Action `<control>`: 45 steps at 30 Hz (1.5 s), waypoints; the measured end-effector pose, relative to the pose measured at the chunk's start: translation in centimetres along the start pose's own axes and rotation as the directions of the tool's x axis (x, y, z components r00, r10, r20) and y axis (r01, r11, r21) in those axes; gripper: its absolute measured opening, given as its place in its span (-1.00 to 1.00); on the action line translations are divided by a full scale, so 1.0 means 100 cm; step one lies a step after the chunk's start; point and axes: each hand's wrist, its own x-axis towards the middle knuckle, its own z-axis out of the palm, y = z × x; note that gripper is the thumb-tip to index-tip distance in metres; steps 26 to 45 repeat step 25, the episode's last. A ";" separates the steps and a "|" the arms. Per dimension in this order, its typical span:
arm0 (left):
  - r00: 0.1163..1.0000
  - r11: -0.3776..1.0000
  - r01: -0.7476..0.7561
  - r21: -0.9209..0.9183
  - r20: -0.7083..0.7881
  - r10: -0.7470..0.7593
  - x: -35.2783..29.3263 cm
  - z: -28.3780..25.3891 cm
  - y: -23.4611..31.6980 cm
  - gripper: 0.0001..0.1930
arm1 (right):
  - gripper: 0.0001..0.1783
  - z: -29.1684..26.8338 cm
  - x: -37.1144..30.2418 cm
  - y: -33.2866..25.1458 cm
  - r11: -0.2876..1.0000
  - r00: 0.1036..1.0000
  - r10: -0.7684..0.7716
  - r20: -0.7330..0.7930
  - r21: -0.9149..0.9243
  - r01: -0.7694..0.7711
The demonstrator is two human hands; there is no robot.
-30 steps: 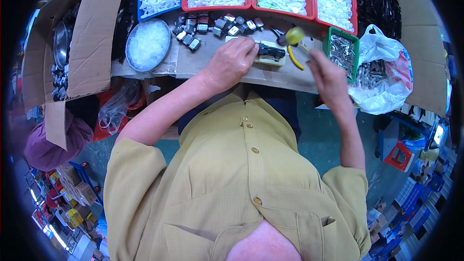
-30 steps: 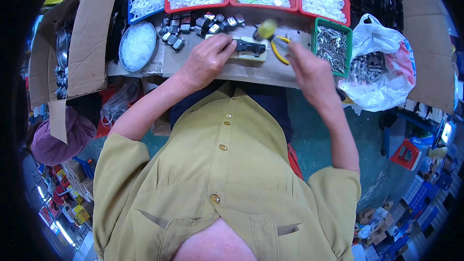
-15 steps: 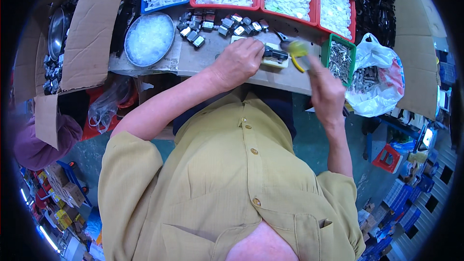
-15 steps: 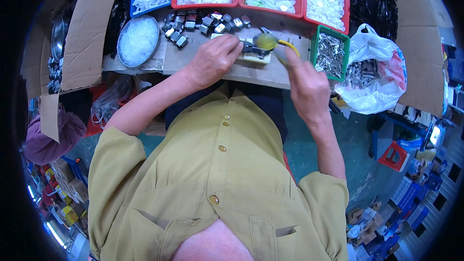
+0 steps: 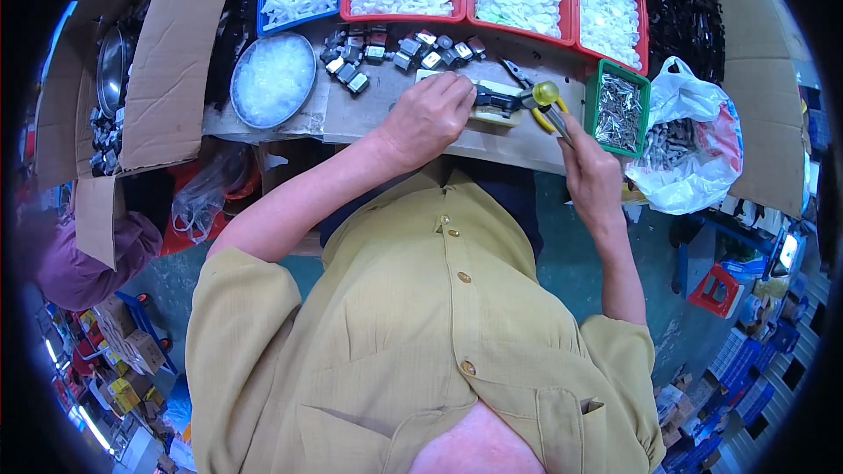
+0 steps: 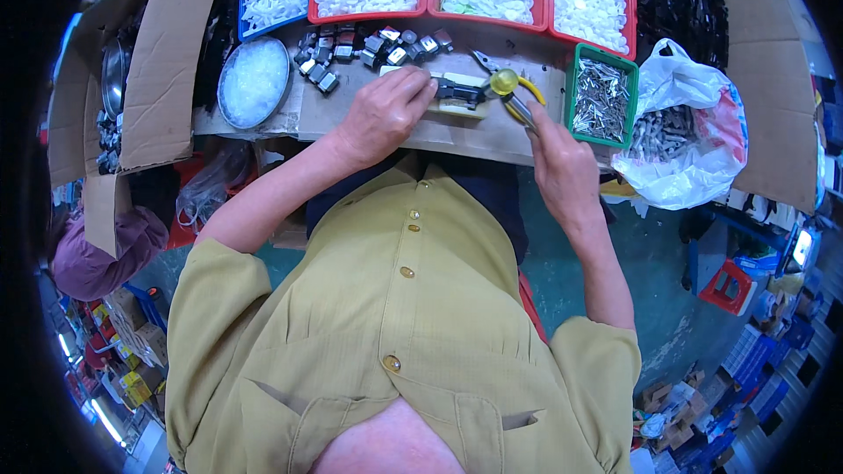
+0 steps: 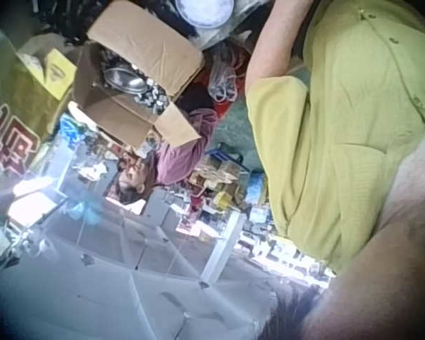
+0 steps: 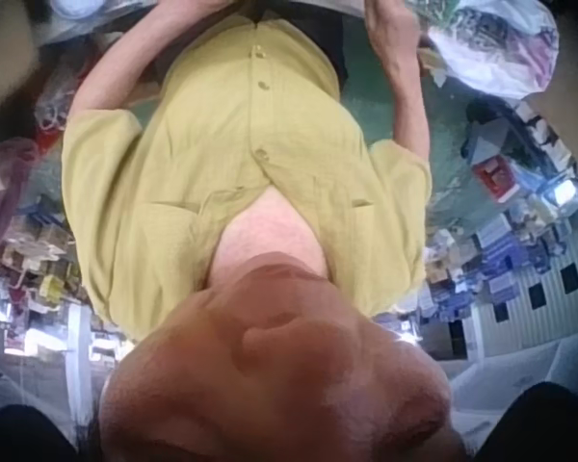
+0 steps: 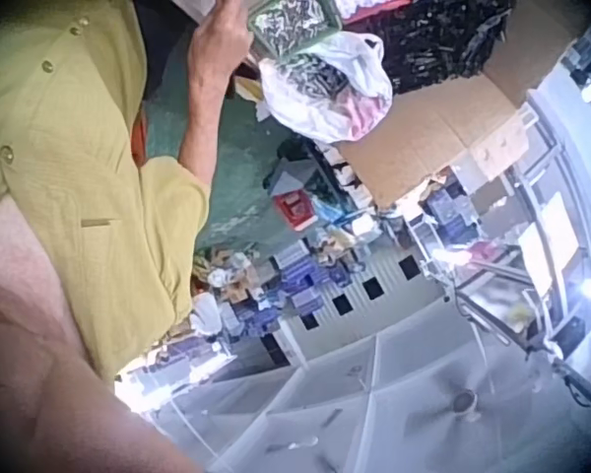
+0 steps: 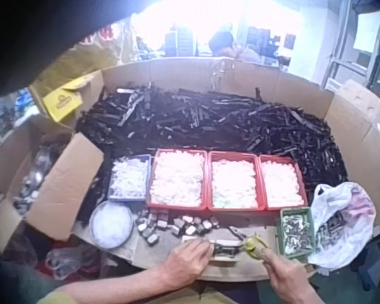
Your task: The person assembles small metal lock components at a workbench. They pick up metal blocks, insert pins, and use pliers to manipulate the parts, occasionally using a hammer to secure them. The person works with various small hardware items organized in trays and boxes.
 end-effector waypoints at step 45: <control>0.999 0.999 0.037 0.037 -0.033 -0.036 -0.023 0.022 0.040 -0.49 | -0.44 -0.020 0.054 -0.055 0.959 0.923 -0.166 -0.347 0.160 0.233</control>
